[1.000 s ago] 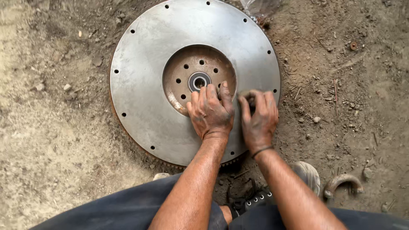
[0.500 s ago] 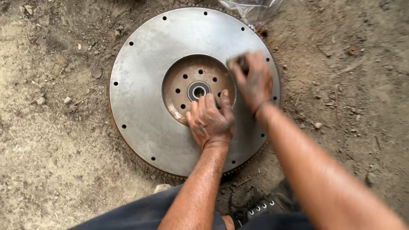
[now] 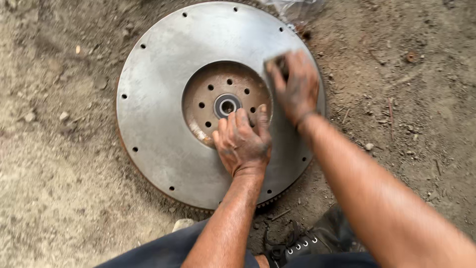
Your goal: The person sands the surface of a metal flywheel using a piece of sandpaper, rubbing it repeatedly across the flat surface and around the center bearing.
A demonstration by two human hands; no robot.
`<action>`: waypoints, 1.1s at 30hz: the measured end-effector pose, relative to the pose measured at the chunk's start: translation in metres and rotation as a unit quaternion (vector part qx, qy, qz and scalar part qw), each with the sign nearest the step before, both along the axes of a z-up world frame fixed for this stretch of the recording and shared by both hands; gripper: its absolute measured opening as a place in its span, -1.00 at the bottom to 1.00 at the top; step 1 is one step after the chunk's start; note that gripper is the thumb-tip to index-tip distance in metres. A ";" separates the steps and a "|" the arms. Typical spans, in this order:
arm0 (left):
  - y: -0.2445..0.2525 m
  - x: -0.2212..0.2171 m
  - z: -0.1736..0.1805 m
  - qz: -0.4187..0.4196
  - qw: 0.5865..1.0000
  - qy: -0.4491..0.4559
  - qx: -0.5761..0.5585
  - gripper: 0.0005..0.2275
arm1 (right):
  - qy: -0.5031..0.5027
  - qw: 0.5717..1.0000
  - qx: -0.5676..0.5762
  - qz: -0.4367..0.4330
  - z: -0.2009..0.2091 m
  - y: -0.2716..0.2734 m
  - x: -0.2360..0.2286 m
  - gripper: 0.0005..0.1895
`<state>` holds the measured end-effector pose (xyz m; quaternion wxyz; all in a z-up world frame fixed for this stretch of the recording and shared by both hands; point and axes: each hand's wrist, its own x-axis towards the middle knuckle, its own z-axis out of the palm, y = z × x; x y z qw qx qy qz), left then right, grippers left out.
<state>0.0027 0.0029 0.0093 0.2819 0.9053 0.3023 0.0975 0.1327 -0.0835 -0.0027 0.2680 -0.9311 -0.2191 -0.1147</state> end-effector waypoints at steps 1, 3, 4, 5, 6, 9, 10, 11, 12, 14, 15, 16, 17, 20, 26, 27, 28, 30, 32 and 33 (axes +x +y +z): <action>-0.001 -0.002 0.001 0.003 1.000 -0.017 0.016 -0.54 | 0.017 1.000 0.016 0.002 0.000 0.006 0.012 -0.85; 0.002 0.000 0.002 0.005 0.999 -0.035 0.026 -0.54 | 0.023 0.999 0.029 0.008 0.002 0.012 0.017 -0.85; 0.002 0.000 0.002 0.003 0.999 -0.030 0.017 -0.54 | 0.019 1.000 0.022 0.011 0.001 0.011 0.010 -0.85; 0.002 0.000 0.001 0.002 1.000 -0.025 0.008 -0.54 | 0.015 1.000 0.015 0.014 0.002 0.008 0.001 -0.85; 0.001 -0.001 -0.001 0.003 0.999 -0.039 0.017 -0.54 | -0.001 1.000 0.010 0.021 0.002 0.002 -0.017 -0.86; 0.000 -0.004 -0.006 0.005 0.997 -0.068 0.032 -0.54 | -0.012 0.999 -0.021 0.023 0.005 -0.020 -0.096 -0.80; 0.000 -0.004 -0.006 0.005 0.997 -0.071 0.029 -0.54 | -0.018 0.999 -0.036 0.013 0.008 -0.025 -0.118 -0.78; 0.000 -0.003 -0.006 0.006 0.997 -0.073 0.026 -0.54 | -0.023 0.998 -0.050 0.004 0.011 -0.029 -0.132 -0.75; 0.000 -0.004 -0.006 0.004 0.997 -0.074 0.028 -0.54 | 0.003 0.999 -0.048 -0.005 0.013 -0.031 -0.137 -0.77; -0.001 -0.003 -0.005 0.003 0.997 -0.075 0.032 -0.55 | 0.057 0.997 -0.044 -0.019 0.016 -0.033 -0.140 -0.80; -0.001 -0.002 -0.005 -0.001 0.998 -0.061 0.023 -0.56 | 0.047 0.998 -0.041 -0.022 0.016 -0.033 -0.134 -0.81; -0.002 -0.003 -0.006 -0.001 0.999 -0.044 0.015 -0.57 | 0.041 0.998 -0.038 -0.023 0.015 -0.033 -0.121 -0.83; -0.003 -0.003 -0.006 -0.002 1.000 -0.027 0.007 -0.57 | 0.035 0.999 -0.035 -0.024 0.013 -0.031 -0.105 -0.84; -0.003 0.000 -0.007 0.001 0.999 -0.030 0.037 -0.58 | -0.012 1.000 -0.018 -0.006 0.006 -0.022 -0.046 -0.83; -0.001 0.000 0.000 0.003 0.999 -0.041 0.027 -0.57 | 0.044 0.999 0.020 -0.006 0.007 0.000 0.021 -0.78; 0.001 0.001 0.000 0.002 0.999 -0.037 0.025 -0.57 | 0.058 0.998 0.011 -0.018 0.007 0.000 0.017 -0.76; 0.001 0.000 0.000 -0.001 0.999 -0.032 0.020 -0.57 | 0.030 1.000 0.008 -0.002 0.006 -0.003 0.002 -0.76; 0.000 -0.002 -0.003 -0.003 1.000 -0.023 0.010 -0.56 | 0.000 1.000 -0.018 0.004 0.006 -0.016 -0.045 -0.75; 0.001 0.000 -0.006 -0.001 1.000 -0.016 0.001 -0.56 | 0.005 0.999 -0.034 -0.007 0.012 -0.027 -0.099 -0.77; 0.001 0.000 -0.006 0.001 0.999 -0.035 0.019 -0.56 | 0.010 1.000 -0.027 -0.009 0.016 -0.030 -0.121 -0.78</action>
